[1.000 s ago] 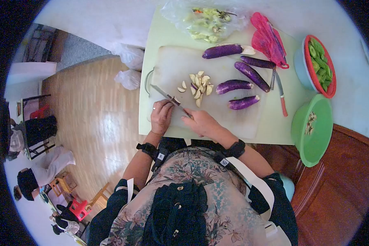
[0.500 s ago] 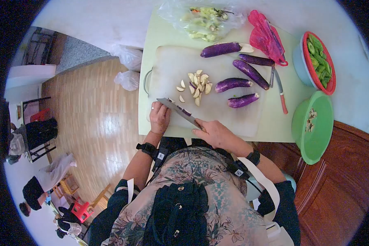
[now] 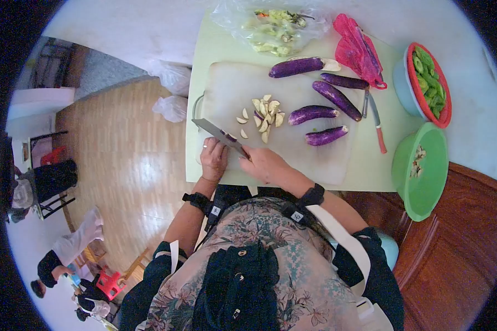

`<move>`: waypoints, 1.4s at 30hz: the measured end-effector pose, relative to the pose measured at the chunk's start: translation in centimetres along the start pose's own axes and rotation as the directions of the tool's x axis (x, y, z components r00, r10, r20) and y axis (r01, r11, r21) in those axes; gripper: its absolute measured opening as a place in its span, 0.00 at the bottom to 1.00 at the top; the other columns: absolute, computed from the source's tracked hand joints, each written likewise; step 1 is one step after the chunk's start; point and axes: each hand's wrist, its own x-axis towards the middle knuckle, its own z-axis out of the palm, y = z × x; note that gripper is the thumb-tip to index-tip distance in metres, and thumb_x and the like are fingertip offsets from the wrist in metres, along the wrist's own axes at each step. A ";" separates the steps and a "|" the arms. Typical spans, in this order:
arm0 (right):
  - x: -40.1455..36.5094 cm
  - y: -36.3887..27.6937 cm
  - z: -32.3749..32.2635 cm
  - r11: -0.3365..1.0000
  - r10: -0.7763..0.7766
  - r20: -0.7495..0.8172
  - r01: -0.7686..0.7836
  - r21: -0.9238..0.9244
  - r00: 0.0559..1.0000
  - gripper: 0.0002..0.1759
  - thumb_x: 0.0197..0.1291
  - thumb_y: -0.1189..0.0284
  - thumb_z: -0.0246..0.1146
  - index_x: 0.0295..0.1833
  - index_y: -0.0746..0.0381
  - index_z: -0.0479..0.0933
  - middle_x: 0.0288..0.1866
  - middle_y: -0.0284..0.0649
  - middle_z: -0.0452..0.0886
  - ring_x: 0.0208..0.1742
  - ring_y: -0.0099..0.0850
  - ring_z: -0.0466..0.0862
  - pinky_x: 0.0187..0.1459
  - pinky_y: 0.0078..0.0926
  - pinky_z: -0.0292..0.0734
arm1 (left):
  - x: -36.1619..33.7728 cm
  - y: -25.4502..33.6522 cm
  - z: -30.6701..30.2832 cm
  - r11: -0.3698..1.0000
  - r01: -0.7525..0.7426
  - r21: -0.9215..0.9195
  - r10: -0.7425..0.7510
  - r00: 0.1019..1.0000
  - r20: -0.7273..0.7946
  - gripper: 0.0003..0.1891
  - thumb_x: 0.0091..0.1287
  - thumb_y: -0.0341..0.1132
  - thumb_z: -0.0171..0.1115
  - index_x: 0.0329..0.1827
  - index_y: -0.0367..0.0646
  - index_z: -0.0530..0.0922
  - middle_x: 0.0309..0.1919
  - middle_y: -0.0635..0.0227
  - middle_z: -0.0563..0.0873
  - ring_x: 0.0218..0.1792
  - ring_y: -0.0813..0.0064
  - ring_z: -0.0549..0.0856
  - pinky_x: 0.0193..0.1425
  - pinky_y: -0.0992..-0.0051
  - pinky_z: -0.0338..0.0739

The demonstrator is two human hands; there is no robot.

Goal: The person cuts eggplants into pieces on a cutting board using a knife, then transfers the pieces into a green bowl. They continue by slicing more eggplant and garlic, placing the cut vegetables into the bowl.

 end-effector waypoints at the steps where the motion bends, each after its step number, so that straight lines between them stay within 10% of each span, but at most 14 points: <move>1: -0.1 -0.2 0.0 1.000 -0.003 -0.004 0.003 0.002 1.000 0.30 0.64 0.59 0.53 0.63 0.70 0.67 0.17 0.45 0.72 0.12 0.32 0.73 0.20 0.30 0.73 | -0.1 -0.1 0.0 1.000 -0.005 0.001 0.005 1.000 0.001 0.12 0.48 0.20 0.65 0.37 0.36 0.80 0.36 0.61 0.81 0.37 0.60 0.80 0.40 0.68 0.77; 4: -0.6 -1.1 -0.4 0.999 0.031 -0.018 -0.032 -0.035 0.999 0.25 0.63 0.58 0.52 0.55 0.68 0.72 0.25 0.55 0.78 0.27 0.51 0.81 0.34 0.44 0.76 | -0.1 0.1 -0.3 1.000 0.010 0.014 -0.011 1.000 0.025 0.12 0.48 0.20 0.65 0.37 0.36 0.80 0.37 0.62 0.81 0.38 0.61 0.81 0.40 0.68 0.78; 9: -2.1 -0.8 -1.5 0.976 0.139 0.015 -0.140 0.166 0.990 0.27 0.65 0.58 0.53 0.60 0.68 0.70 0.15 0.40 0.73 0.11 0.28 0.74 0.19 0.29 0.73 | -0.1 0.0 -0.6 0.999 -0.018 -0.042 0.018 1.000 0.007 0.12 0.49 0.19 0.63 0.38 0.37 0.81 0.38 0.62 0.81 0.38 0.62 0.81 0.40 0.68 0.78; 34: -0.7 -1.1 -0.3 0.998 0.052 0.039 -0.053 0.036 0.998 0.22 0.63 0.61 0.52 0.52 0.69 0.71 0.19 0.52 0.76 0.14 0.41 0.78 0.26 0.38 0.76 | -0.4 -0.1 -0.5 1.000 -0.011 -0.008 0.011 1.000 0.016 0.11 0.49 0.18 0.62 0.37 0.35 0.81 0.36 0.62 0.81 0.37 0.62 0.80 0.40 0.68 0.78; 39: -0.3 -0.1 0.0 0.962 0.114 0.068 -0.127 0.241 0.991 0.28 0.66 0.63 0.52 0.67 0.67 0.65 0.13 0.34 0.70 0.10 0.22 0.71 0.14 0.22 0.68 | -0.3 0.1 -0.5 0.999 0.008 -0.042 -0.007 1.000 0.006 0.12 0.50 0.19 0.63 0.38 0.36 0.80 0.37 0.61 0.80 0.38 0.61 0.80 0.41 0.68 0.78; 42: -1.4 0.0 -0.6 0.956 0.130 0.056 -0.140 0.257 0.990 0.32 0.65 0.59 0.53 0.69 0.67 0.63 0.15 0.40 0.74 0.11 0.26 0.75 0.17 0.27 0.72 | -0.3 0.0 -0.5 0.999 0.000 -0.051 0.000 1.000 -0.011 0.11 0.50 0.19 0.64 0.38 0.36 0.80 0.37 0.61 0.80 0.38 0.61 0.80 0.41 0.68 0.77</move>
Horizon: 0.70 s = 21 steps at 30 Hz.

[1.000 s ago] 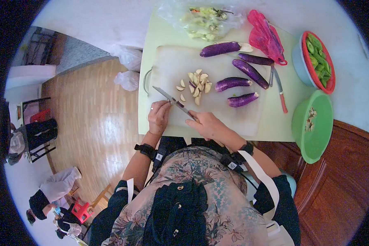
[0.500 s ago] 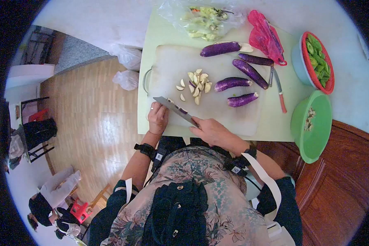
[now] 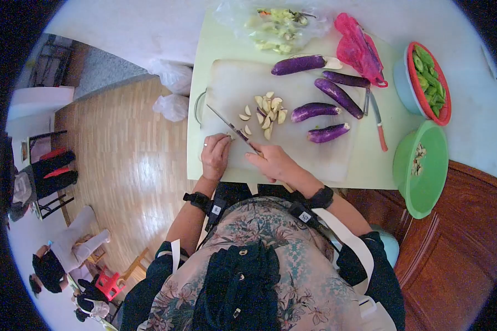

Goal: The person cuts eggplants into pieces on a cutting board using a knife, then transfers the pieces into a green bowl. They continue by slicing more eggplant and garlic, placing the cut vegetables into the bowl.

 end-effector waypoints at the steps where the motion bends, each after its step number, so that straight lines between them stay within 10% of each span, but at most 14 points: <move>1: -0.5 -0.1 -0.2 1.000 0.002 -0.001 -0.002 0.000 1.000 0.32 0.65 0.59 0.53 0.69 0.67 0.63 0.15 0.40 0.74 0.11 0.26 0.75 0.17 0.27 0.72 | -0.1 -0.1 0.1 1.000 0.001 -0.002 -0.001 1.000 0.001 0.11 0.50 0.19 0.64 0.38 0.36 0.80 0.37 0.61 0.80 0.38 0.61 0.80 0.41 0.68 0.77; 21: -3.8 -1.7 0.1 0.962 -0.017 0.016 0.020 -0.273 1.000 0.20 0.66 0.61 0.51 0.49 0.70 0.71 0.18 0.50 0.76 0.14 0.40 0.78 0.24 0.37 0.75 | -0.4 -0.1 0.1 0.998 0.010 0.056 -0.012 1.000 0.028 0.10 0.47 0.18 0.64 0.34 0.35 0.78 0.35 0.60 0.79 0.38 0.60 0.80 0.41 0.67 0.77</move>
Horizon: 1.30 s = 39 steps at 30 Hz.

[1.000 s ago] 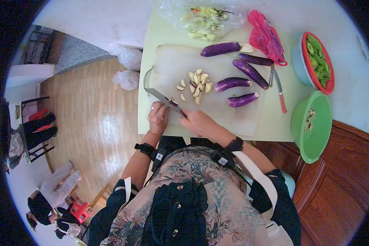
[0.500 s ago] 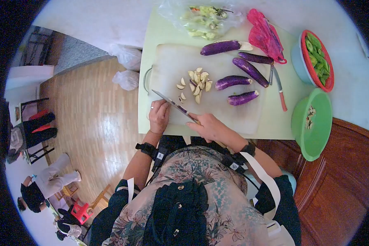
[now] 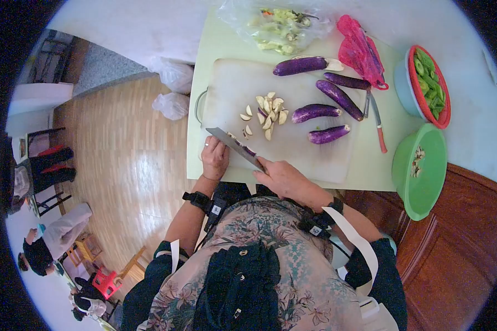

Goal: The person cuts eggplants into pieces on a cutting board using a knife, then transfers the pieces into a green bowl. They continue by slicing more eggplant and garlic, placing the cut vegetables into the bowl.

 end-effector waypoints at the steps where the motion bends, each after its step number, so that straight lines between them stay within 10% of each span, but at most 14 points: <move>1: 0.4 0.0 0.1 1.000 0.001 0.001 -0.001 0.001 1.000 0.20 0.66 0.61 0.51 0.49 0.70 0.71 0.18 0.50 0.76 0.14 0.40 0.78 0.24 0.37 0.75 | -0.1 -0.1 0.0 1.000 0.001 -0.001 -0.001 1.000 0.001 0.10 0.47 0.18 0.64 0.34 0.35 0.78 0.35 0.60 0.79 0.38 0.60 0.80 0.41 0.67 0.77; 15: 3.8 1.8 0.3 0.944 0.017 0.019 -0.022 0.328 1.000 0.32 0.65 0.59 0.54 0.69 0.67 0.63 0.13 0.36 0.71 0.11 0.24 0.74 0.16 0.24 0.71 | 0.3 -0.1 -0.1 0.998 -0.016 -0.053 0.014 0.999 -0.037 0.10 0.50 0.19 0.66 0.35 0.38 0.80 0.36 0.62 0.83 0.36 0.62 0.82 0.38 0.69 0.77; 39: 3.5 0.4 0.1 0.977 0.043 0.098 -0.062 0.202 0.994 0.29 0.66 0.63 0.50 0.70 0.64 0.63 0.13 0.35 0.71 0.12 0.24 0.73 0.18 0.22 0.71 | 0.4 0.2 -0.3 0.999 -0.022 -0.033 0.022 1.000 0.000 0.10 0.48 0.18 0.65 0.34 0.36 0.79 0.36 0.61 0.82 0.37 0.59 0.81 0.40 0.67 0.77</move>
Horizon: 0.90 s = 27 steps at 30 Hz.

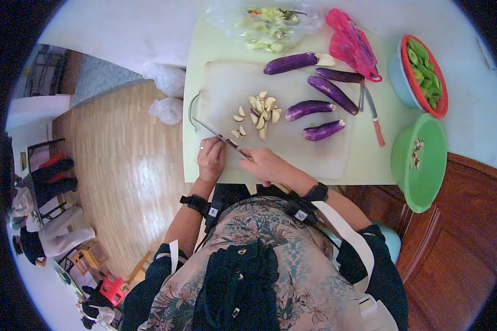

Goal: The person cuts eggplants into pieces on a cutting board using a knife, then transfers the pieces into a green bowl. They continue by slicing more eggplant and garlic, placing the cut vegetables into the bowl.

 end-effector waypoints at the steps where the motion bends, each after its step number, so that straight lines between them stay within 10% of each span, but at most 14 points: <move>1: 0.6 0.6 0.1 1.000 -0.003 -0.005 0.003 0.004 1.000 0.29 0.66 0.63 0.50 0.70 0.64 0.63 0.13 0.35 0.71 0.12 0.24 0.73 0.18 0.22 0.71 | 0.0 0.0 0.0 1.000 -0.007 0.000 0.007 1.000 0.002 0.10 0.48 0.18 0.65 0.34 0.36 0.79 0.36 0.61 0.82 0.37 0.59 0.81 0.40 0.67 0.77; 16: 2.9 2.1 0.5 0.976 -0.154 -0.267 0.188 0.108 0.951 0.21 0.62 0.62 0.53 0.31 0.72 0.73 0.15 0.42 0.75 0.13 0.31 0.78 0.16 0.28 0.75 | 0.5 -0.2 0.2 1.000 0.001 0.026 -0.002 0.999 0.047 0.09 0.52 0.20 0.64 0.36 0.39 0.79 0.37 0.60 0.82 0.39 0.58 0.80 0.42 0.67 0.77; 22: -0.1 2.8 -2.7 0.904 -0.080 -0.359 0.219 0.367 0.930 0.16 0.63 0.65 0.55 0.33 0.69 0.73 0.21 0.36 0.75 0.13 0.23 0.74 0.16 0.22 0.68 | 4.3 1.5 0.2 0.906 0.362 -0.218 -0.354 0.932 0.075 0.07 0.61 0.25 0.62 0.42 0.38 0.80 0.35 0.63 0.82 0.34 0.67 0.82 0.40 0.73 0.77; 24: -1.3 2.2 -3.2 0.839 -0.109 -0.350 0.276 0.469 0.930 0.15 0.63 0.65 0.55 0.32 0.67 0.72 0.21 0.36 0.74 0.13 0.23 0.73 0.16 0.22 0.67 | 6.1 1.9 0.6 0.471 0.610 -0.638 -0.633 0.737 0.237 0.11 0.69 0.33 0.57 0.49 0.36 0.78 0.38 0.64 0.84 0.33 0.73 0.83 0.39 0.76 0.77; 26: -1.6 1.8 -3.0 0.785 -0.099 -0.327 0.275 0.555 0.940 0.14 0.63 0.65 0.56 0.33 0.67 0.72 0.21 0.36 0.74 0.13 0.23 0.72 0.16 0.23 0.67 | 8.0 2.0 0.0 0.339 0.686 -0.644 -0.607 0.683 0.407 0.22 0.75 0.47 0.45 0.56 0.35 0.74 0.46 0.62 0.83 0.41 0.75 0.82 0.47 0.72 0.76; 27: -1.6 1.6 -3.0 0.725 -0.092 -0.297 0.269 0.635 0.950 0.13 0.63 0.66 0.56 0.34 0.66 0.72 0.21 0.36 0.74 0.13 0.24 0.72 0.16 0.23 0.67 | 8.8 2.0 0.2 0.060 0.707 -0.704 -0.578 0.600 0.553 0.26 0.75 0.51 0.42 0.59 0.35 0.71 0.49 0.60 0.81 0.48 0.73 0.81 0.53 0.69 0.74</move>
